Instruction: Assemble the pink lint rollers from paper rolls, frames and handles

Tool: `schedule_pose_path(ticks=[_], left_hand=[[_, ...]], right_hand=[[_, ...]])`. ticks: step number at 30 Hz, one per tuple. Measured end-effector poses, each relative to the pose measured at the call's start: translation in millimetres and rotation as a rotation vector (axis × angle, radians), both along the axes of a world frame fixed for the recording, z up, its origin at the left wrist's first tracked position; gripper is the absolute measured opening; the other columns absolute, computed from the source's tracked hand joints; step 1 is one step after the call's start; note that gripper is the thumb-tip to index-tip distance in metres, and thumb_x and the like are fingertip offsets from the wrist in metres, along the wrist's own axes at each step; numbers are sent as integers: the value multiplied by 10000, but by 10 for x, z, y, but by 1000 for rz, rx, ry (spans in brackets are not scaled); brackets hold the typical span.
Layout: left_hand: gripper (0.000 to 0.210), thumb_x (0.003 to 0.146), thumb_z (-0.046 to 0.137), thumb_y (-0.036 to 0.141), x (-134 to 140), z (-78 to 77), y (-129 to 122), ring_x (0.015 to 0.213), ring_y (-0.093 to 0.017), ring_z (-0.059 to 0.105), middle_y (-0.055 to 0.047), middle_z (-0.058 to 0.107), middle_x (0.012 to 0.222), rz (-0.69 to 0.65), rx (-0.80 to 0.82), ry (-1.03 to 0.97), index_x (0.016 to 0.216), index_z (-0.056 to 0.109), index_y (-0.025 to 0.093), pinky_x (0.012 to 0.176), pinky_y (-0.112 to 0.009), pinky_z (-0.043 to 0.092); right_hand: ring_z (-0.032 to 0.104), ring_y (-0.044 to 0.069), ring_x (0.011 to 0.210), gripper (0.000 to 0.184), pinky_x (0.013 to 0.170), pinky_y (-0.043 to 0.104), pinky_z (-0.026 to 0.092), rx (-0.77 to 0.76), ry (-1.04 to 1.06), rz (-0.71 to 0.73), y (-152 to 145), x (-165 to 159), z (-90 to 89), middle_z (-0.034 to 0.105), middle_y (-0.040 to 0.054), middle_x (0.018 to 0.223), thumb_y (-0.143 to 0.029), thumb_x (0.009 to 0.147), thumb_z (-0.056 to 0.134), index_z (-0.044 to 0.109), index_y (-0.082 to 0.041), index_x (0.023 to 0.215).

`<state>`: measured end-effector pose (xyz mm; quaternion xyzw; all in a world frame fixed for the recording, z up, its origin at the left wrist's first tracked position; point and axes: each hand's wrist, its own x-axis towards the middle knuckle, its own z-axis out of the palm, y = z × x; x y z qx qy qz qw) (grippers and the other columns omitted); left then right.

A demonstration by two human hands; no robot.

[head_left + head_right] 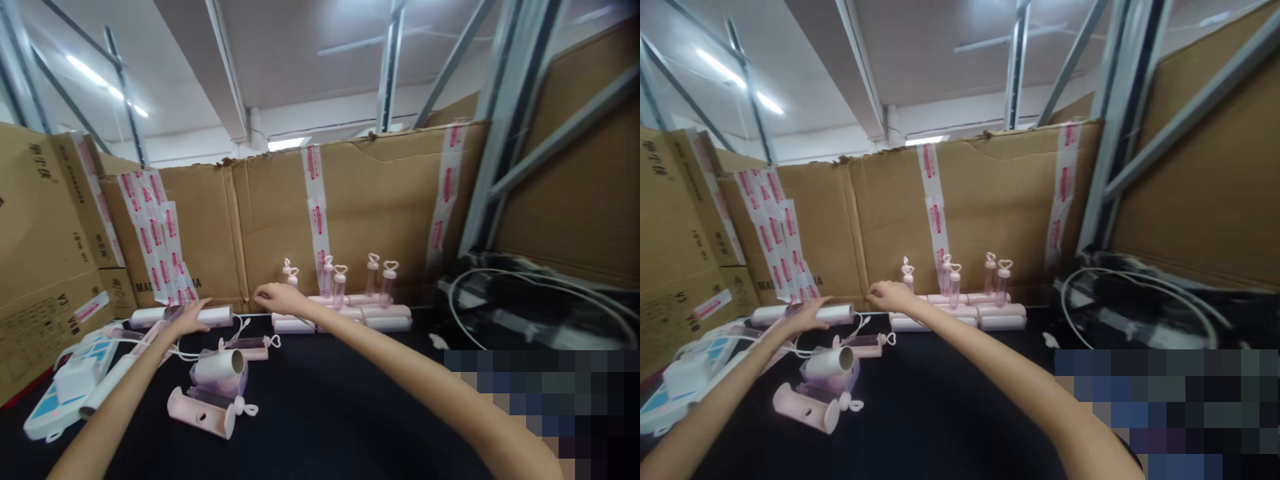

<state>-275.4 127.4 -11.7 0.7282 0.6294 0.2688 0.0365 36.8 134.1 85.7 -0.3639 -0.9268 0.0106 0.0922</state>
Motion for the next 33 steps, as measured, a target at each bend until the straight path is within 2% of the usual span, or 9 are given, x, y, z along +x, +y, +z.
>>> schedule_pose_path(ticks=[3, 6, 11, 17, 21, 24, 29, 31, 33], left_hand=[[1015, 542, 655, 595, 46, 72, -35, 1234, -440, 315, -251, 386, 1306, 85, 36, 28, 1338, 274, 93, 964, -554, 254], [933, 692, 504, 630, 385, 205, -171, 1293, -386, 235, -227, 298, 1375, 79, 139, 47, 1382, 145, 113, 1009, -535, 199], [805, 764, 526, 536, 1539, 388, -872, 1288, -303, 278, -144, 306, 1405, -288, 296, 146, 1398, 149, 212, 1040, -468, 227], [732, 786, 530, 495, 2545, 327, -1526, 1310, -281, 246, -61, 278, 1444, -631, 35, 143, 1402, 175, 321, 1070, -473, 193], [842, 758, 541, 532, 2893, 39, -1482, 1320, -328, 223, -147, 265, 1440, -582, -81, -51, 1419, 139, 199, 1062, -508, 179], [986, 697, 610, 537, 3115, -235, -1369, 1326, -382, 191, -249, 209, 1438, -482, -214, -235, 1409, 101, 81, 1051, -537, 157], [881, 622, 708, 458, 3135, -442, -1189, 1200, -328, 417, -202, 444, 1282, -397, -265, -540, 1298, 250, 126, 985, -468, 322], [711, 649, 695, 405, 3009, -443, -1133, 1084, -274, 513, -125, 542, 1143, -384, -245, -598, 1206, 322, 166, 941, -432, 379], [663, 645, 700, 368, 2871, -434, -1086, 1030, -253, 538, -96, 546, 1095, -350, -211, -586, 1164, 336, 175, 919, -413, 401]], right_hand=[[661, 145, 752, 285, 669, 208, 441, -17, -75, -155, -119, 775, -41, 702, -19, 816, -415, 879, 439, 658, -279, 1002], [635, 222, 875, 249, 716, 292, 464, 28, -158, -421, -134, 1474, -139, 672, 80, 967, -324, 826, 560, 648, -190, 1016], [568, 200, 963, 317, 803, 406, 486, 108, -260, -664, -6, 2040, -409, 545, 87, 1148, -312, 876, 527, 518, -149, 1148], [568, 211, 963, 385, 799, 399, 480, 161, -293, -623, -48, 2233, -569, 527, 95, 1173, -317, 850, 566, 486, -159, 1191], [622, 262, 865, 665, 701, 317, 452, 176, -298, -540, -467, 2220, -637, 574, 132, 1080, -324, 602, 788, 487, -188, 1180], [624, 266, 860, 653, 635, 278, 430, 220, -249, -464, -968, 2051, -780, 544, 131, 1114, -380, 654, 732, 440, -207, 1212], [625, 176, 766, 377, 523, 222, 379, 198, -9, -261, -1523, 1821, -902, 541, 59, 1105, -303, 808, 531, 422, -260, 1167], [614, 171, 702, 325, 529, 230, 374, 172, 221, -335, -1495, 1830, -832, 578, 38, 974, -341, 807, 515, 437, -229, 1102], [597, 184, 642, 511, 539, 245, 373, 117, 408, -475, -1339, 1850, -735, 588, 21, 841, -473, 741, 575, 410, -197, 1139]])
